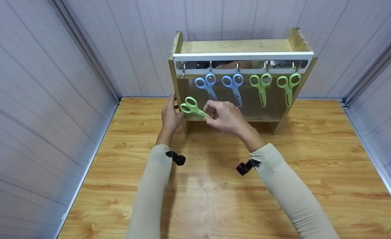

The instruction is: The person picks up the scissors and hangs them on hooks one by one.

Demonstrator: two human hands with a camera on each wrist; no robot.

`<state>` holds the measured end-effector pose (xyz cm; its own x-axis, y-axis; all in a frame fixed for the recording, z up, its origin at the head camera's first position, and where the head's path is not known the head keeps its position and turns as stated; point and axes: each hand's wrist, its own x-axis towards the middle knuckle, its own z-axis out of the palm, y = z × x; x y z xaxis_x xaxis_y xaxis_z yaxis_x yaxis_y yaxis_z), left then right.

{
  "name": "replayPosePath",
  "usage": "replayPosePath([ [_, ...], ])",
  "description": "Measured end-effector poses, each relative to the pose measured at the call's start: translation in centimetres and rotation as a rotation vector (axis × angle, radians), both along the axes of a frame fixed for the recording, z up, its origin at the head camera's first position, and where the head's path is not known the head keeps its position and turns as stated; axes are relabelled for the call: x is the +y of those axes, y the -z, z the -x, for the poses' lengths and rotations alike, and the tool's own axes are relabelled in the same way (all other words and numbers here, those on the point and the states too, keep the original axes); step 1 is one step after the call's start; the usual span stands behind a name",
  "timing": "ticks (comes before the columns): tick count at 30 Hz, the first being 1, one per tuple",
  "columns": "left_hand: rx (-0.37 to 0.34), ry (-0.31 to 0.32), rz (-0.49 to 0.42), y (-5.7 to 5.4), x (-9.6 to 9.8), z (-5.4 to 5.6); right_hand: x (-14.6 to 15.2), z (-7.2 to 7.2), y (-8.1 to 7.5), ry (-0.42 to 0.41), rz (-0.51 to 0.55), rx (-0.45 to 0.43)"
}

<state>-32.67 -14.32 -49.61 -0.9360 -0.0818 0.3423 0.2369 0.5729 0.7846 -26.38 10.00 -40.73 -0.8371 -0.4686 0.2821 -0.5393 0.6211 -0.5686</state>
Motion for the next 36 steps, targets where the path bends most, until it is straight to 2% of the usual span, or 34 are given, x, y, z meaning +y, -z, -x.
replayPosePath([
  [8,0.029,-0.013,0.025,-0.1,0.3,0.0,-0.3,0.2,-0.9,0.008,0.014,0.022],
  [24,0.000,-0.027,0.033,0.4,-0.4,-0.4,-2.1,0.3,-1.9,0.011,0.065,0.043],
  [36,-0.052,-0.022,0.028,-0.2,0.0,0.0,-2.6,1.2,-3.2,0.014,0.065,0.092],
])
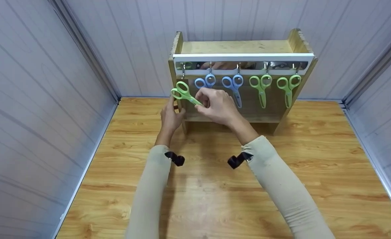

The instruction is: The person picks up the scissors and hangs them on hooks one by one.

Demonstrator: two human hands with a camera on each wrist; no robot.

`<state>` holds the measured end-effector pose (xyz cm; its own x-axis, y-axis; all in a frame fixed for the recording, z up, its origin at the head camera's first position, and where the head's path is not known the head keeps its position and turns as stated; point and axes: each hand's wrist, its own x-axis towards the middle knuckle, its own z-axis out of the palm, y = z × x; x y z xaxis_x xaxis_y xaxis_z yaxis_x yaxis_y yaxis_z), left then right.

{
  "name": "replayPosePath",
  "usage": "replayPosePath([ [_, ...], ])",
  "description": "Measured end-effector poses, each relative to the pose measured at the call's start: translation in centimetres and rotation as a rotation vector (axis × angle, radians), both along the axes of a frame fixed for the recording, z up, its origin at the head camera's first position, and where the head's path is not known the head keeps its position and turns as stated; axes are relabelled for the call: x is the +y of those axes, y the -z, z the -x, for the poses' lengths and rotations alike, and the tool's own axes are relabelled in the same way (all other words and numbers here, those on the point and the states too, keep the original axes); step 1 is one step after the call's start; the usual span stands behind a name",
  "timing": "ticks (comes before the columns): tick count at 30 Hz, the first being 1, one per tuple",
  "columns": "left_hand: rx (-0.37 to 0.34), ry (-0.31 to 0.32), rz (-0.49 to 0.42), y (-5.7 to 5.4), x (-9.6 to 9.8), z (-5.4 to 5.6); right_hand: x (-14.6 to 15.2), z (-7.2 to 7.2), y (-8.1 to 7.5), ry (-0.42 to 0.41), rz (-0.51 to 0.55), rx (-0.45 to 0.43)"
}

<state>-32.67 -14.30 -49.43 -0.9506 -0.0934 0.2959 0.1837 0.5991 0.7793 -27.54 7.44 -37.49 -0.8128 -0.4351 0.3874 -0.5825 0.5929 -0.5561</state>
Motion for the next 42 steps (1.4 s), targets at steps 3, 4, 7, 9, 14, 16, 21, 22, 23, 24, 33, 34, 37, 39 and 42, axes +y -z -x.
replayPosePath([
  [3,-0.007,-0.002,0.001,0.0,0.1,0.1,-0.1,0.2,-0.3,0.000,-0.004,0.003],
  [4,-0.007,-0.003,0.000,0.0,0.1,0.1,-0.2,0.2,-0.3,-0.001,-0.003,0.001],
  [7,-0.009,-0.001,-0.003,0.0,0.1,0.0,-0.3,0.3,-0.4,-0.001,0.013,-0.012],
  [9,-0.004,0.004,-0.009,0.0,0.1,-0.1,-0.4,0.3,-0.4,0.003,0.027,-0.022],
  [14,0.026,0.016,-0.011,0.0,0.1,0.0,-0.4,0.5,-0.4,0.002,0.075,-0.033],
  [16,0.033,0.020,-0.010,0.0,0.1,0.1,-0.4,0.6,-0.3,0.002,0.097,-0.038],
  [21,0.032,0.030,-0.010,-0.1,0.2,0.1,-0.4,0.8,-0.2,0.011,0.131,-0.059],
  [22,0.029,0.029,-0.009,-0.1,0.2,0.1,-0.4,0.9,-0.1,0.014,0.134,-0.063],
  [23,0.024,0.027,-0.007,-0.1,0.2,0.1,-0.5,0.9,-0.1,0.016,0.137,-0.066],
  [24,0.019,0.025,-0.006,-0.1,0.2,0.0,-0.5,0.9,0.0,0.019,0.139,-0.069],
  [33,0.009,0.027,-0.024,-0.2,0.0,-0.1,-0.5,1.0,0.5,0.038,0.154,-0.089],
  [34,0.010,0.028,-0.024,-0.2,0.0,-0.1,-0.5,1.0,0.6,0.041,0.154,-0.090],
  [37,0.008,0.030,-0.029,-0.1,-0.1,-0.1,-0.4,1.0,0.8,0.050,0.157,-0.094],
  [39,0.006,0.031,-0.032,0.0,-0.1,-0.1,-0.4,0.9,0.9,0.057,0.161,-0.097],
  [42,0.005,0.030,-0.036,0.0,-0.1,-0.1,-0.5,0.9,1.0,0.066,0.168,-0.095],
])
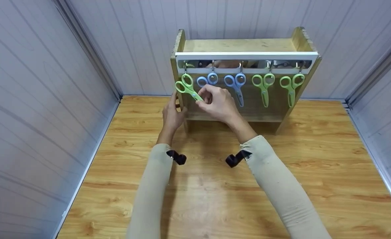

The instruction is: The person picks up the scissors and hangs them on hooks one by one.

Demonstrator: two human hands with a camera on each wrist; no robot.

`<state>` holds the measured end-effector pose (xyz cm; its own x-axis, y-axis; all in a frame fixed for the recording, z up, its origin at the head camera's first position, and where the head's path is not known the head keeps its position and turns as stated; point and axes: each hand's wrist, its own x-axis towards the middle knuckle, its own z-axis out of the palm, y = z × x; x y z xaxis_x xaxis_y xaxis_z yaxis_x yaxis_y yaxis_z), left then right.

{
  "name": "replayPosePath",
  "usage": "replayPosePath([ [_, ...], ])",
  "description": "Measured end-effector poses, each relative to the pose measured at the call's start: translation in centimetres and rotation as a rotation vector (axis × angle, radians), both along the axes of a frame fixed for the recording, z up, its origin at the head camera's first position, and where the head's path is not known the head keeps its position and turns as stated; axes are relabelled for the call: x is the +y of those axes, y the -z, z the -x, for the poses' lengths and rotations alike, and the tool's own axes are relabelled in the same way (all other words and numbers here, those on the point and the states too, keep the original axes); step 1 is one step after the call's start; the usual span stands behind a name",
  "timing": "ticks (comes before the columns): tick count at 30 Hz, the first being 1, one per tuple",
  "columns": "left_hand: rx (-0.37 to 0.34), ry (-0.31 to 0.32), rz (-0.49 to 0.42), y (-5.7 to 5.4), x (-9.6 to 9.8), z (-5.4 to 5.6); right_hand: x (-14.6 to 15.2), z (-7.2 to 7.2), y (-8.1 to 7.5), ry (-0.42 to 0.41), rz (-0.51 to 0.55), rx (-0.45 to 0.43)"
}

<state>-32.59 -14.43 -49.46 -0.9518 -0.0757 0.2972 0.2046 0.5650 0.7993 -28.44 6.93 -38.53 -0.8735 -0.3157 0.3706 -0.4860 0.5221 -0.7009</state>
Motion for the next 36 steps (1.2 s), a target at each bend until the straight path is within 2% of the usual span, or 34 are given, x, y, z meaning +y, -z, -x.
replayPosePath([
  [13,0.014,-0.009,0.020,0.0,0.1,0.0,-0.1,-0.4,0.5,0.033,-0.032,-0.027],
  [29,0.052,-0.005,0.035,0.3,0.0,0.2,0.2,-0.9,2.1,0.065,-0.081,-0.083],
  [36,0.038,-0.009,0.028,0.1,0.1,0.1,0.3,-1.0,2.8,0.088,-0.083,-0.092],
])
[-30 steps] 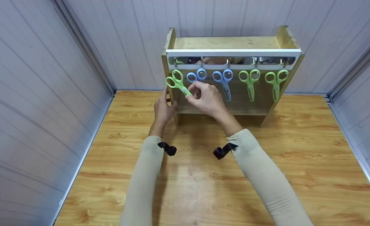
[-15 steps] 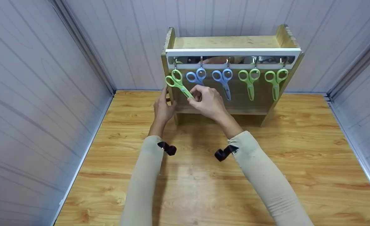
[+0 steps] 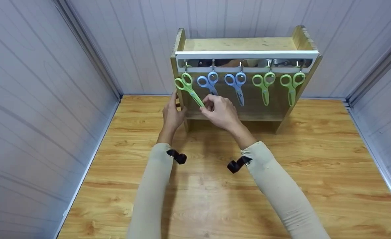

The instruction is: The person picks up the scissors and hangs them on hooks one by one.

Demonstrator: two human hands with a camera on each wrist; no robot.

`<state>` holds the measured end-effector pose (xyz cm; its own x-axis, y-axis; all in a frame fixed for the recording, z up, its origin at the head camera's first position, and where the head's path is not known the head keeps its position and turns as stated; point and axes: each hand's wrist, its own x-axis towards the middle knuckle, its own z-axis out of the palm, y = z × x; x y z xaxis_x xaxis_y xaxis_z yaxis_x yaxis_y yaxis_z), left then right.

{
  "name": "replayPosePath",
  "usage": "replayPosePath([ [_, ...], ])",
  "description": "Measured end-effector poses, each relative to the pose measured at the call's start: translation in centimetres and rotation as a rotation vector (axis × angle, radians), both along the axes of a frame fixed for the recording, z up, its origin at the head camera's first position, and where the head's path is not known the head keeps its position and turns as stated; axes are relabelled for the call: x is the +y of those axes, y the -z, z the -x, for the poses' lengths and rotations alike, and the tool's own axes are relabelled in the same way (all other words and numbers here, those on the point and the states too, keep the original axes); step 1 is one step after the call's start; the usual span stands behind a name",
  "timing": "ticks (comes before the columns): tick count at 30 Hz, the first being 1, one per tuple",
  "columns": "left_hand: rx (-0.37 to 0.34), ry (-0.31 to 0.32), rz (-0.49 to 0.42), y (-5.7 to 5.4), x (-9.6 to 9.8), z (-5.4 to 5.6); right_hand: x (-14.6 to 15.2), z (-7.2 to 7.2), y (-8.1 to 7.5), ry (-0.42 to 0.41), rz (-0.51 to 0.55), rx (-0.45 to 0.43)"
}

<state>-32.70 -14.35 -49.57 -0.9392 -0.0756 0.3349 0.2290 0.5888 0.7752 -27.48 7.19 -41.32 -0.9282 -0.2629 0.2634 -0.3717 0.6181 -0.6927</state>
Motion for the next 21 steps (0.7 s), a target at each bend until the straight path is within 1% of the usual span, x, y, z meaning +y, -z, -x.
replayPosePath([
  [7,0.004,0.003,0.003,-0.1,-0.1,-0.2,-0.3,0.0,0.4,0.018,0.000,-0.020],
  [17,0.009,-0.002,0.000,0.0,-0.1,-0.1,-0.9,-0.1,0.6,-0.001,0.019,-0.047],
  [21,0.020,-0.001,0.004,0.0,0.0,-0.1,-1.1,0.0,0.7,-0.012,0.022,-0.054],
])
